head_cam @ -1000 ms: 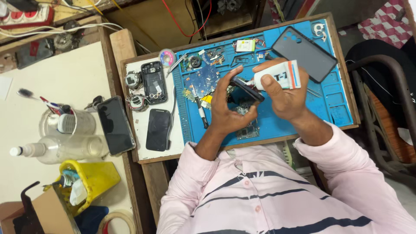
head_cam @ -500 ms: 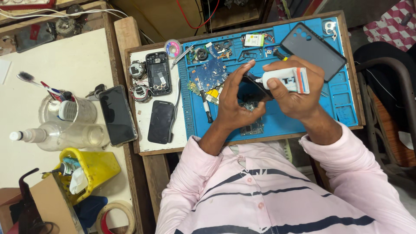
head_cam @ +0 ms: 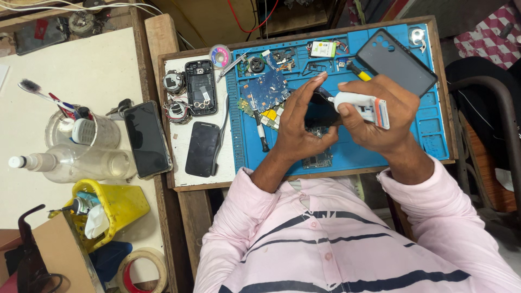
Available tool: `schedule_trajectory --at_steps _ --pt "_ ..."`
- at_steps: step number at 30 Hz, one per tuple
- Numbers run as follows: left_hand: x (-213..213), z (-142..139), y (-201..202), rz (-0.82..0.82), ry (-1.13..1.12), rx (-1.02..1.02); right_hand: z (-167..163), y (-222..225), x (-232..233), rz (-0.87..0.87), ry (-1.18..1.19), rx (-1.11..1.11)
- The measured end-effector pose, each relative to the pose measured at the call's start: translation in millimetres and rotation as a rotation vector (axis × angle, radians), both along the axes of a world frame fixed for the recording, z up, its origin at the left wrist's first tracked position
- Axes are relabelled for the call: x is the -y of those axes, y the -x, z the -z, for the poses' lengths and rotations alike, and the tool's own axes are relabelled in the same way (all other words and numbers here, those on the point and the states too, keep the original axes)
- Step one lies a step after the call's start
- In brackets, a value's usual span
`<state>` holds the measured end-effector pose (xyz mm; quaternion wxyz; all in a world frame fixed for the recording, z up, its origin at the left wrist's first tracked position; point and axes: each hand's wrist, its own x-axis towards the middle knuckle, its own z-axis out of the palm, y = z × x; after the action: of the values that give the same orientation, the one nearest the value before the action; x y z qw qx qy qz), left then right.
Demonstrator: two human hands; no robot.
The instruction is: The person applies adhesive from a tube along the edges of a smartphone back cover. They rotate the phone to reach different sides and continue applying the adhesive in a continuous line around the perimeter.
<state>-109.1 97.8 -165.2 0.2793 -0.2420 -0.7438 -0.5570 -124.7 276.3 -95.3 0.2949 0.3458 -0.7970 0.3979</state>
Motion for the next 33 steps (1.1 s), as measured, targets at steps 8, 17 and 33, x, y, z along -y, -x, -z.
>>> schedule_trajectory --at_steps 8,17,33 --pt "6 0 1 0.002 0.005 0.002 0 -2 1 -0.005 -0.010 0.028" --pt "10 -4 -1 -0.003 0.014 0.000 -6 -3 7 -0.018 -0.002 0.039" --pt "12 -17 -19 -0.056 -0.069 0.046 -20 75 36 -0.404 0.619 0.519"
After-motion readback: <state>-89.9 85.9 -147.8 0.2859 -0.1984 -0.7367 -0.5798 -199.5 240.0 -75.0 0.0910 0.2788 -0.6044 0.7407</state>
